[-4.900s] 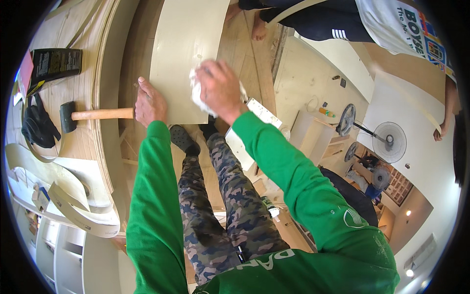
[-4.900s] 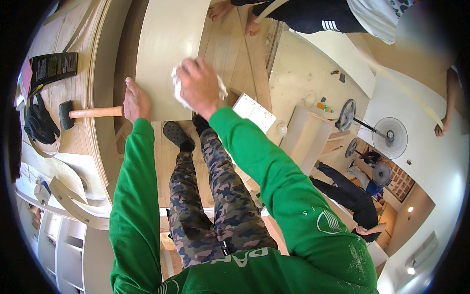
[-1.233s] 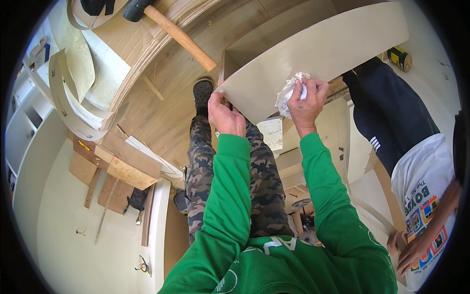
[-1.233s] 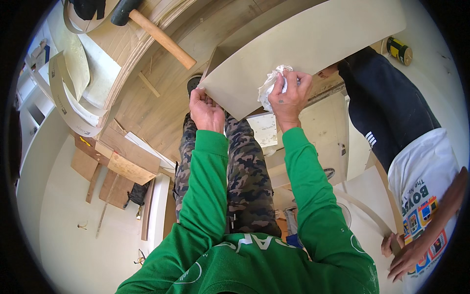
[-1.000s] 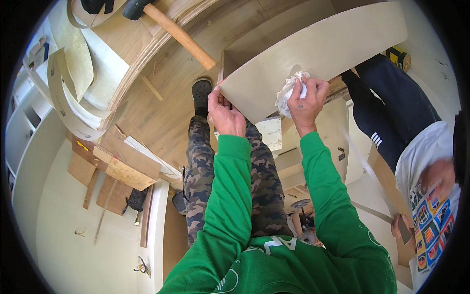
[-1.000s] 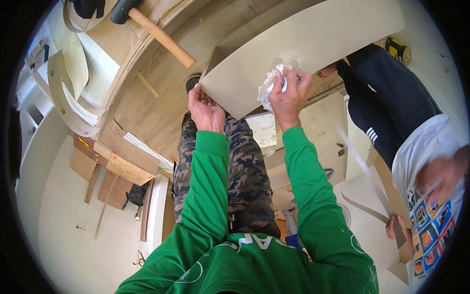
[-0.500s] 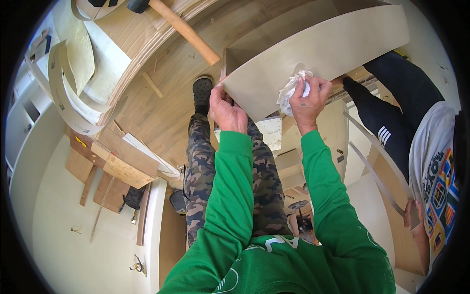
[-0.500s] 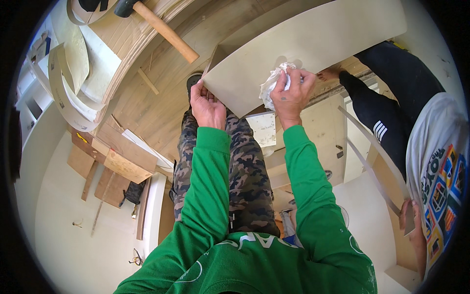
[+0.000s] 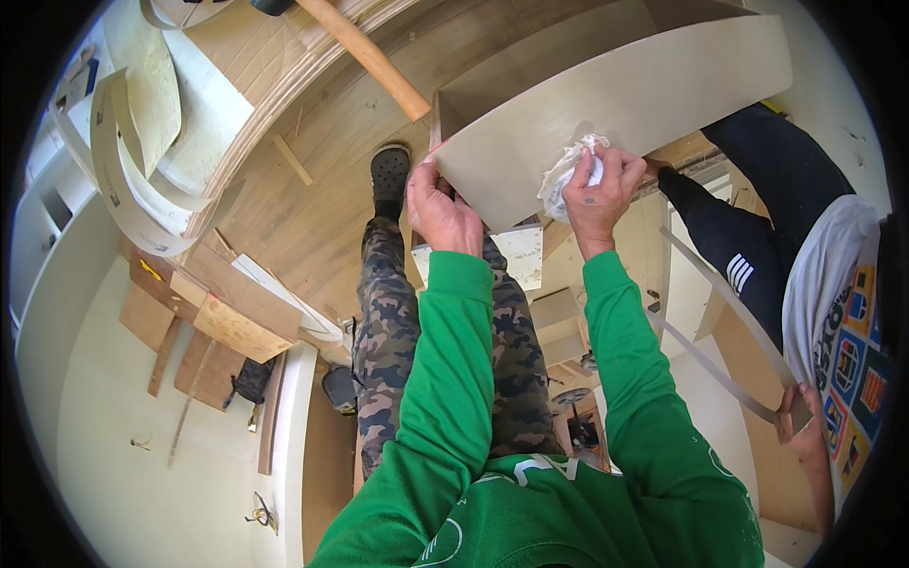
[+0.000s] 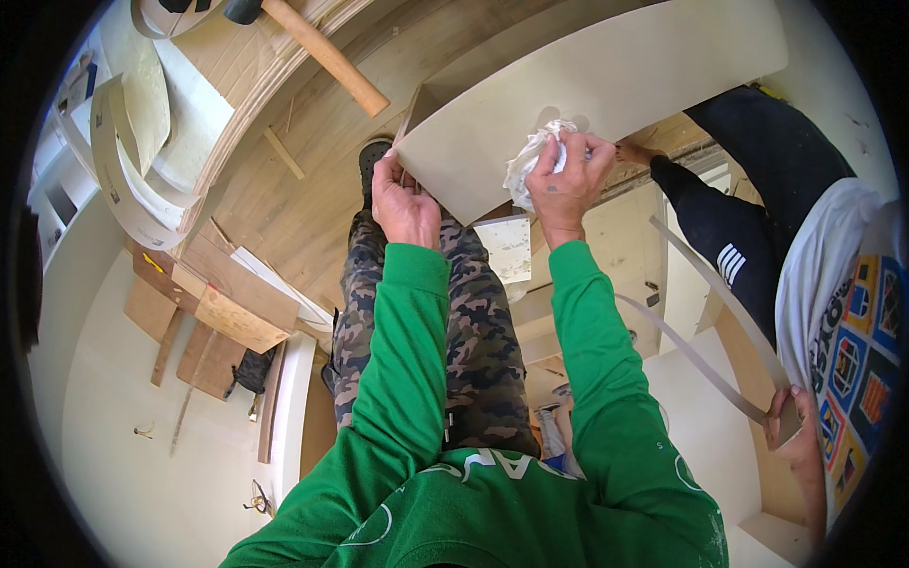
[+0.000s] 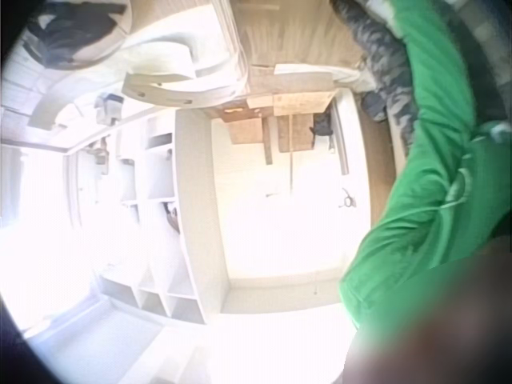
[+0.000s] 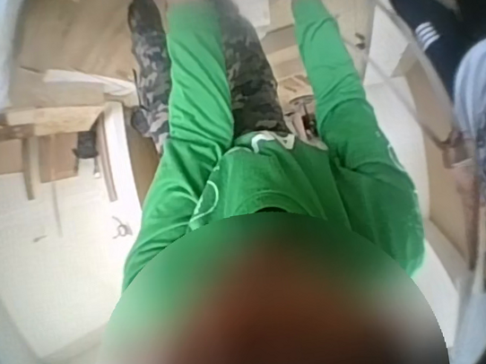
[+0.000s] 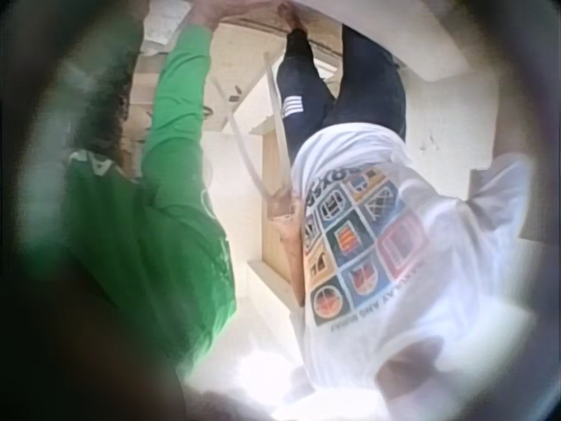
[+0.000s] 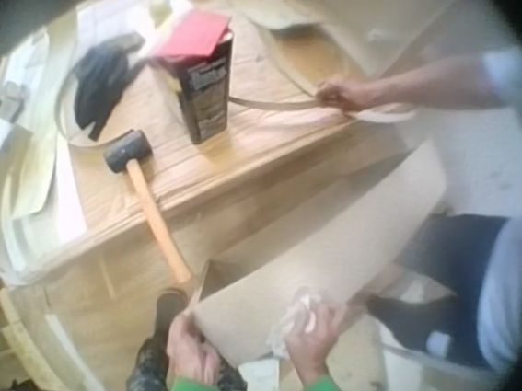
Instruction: The person uses a rubber mallet to tap a curved wooden panel into place on a larger wooden structure. He then wipes the panel with a white cloth to clean it. Another person is visible in the background working on a separate piece.
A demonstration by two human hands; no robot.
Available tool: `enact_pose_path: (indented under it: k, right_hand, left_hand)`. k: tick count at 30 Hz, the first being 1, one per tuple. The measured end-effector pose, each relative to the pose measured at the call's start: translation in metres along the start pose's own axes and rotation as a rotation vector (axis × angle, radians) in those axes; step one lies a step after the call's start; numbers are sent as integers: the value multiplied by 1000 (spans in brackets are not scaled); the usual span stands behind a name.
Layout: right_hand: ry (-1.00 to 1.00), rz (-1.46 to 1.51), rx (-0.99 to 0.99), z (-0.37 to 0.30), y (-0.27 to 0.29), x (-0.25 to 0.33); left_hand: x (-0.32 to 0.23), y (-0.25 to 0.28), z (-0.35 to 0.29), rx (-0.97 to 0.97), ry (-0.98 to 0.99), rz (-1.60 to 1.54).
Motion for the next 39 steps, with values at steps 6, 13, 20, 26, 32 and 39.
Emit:
enact_pose_path:
  k: [6, 13, 20, 26, 32, 39]
  right_hand:
    - [2, 0, 3, 0, -1, 0]
    - [-8, 8, 2, -1, -1, -1]
    - [5, -14, -16, -1, 0, 1]
    - [-14, -7, -11, -4, -1, 0]
    - [-23, -2, -14, -4, -1, 0]
    - [-22, 1, -17, -7, -2, 0]
  left_hand:
    - [-1, -2, -1, 43, -34, 15]
    - [-2, 0, -2, 38, -39, 38]
    - [0, 0, 0, 37, -4, -8]
    - [-1, 1, -1, 15, 42, 16]
    - [-1, -5, 1, 87, 77, 22]
    - [1, 1, 2, 40, 85, 22]
Point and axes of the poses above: each hand's wrist, its own z-axis towards the middle knuckle, its own y-axis out of the back of the hand, x = y × z, the point moved 10 cm from there along z, towards the middle knuckle, and after that the axes turned 6 degrees about x, right-handed, at the moved point
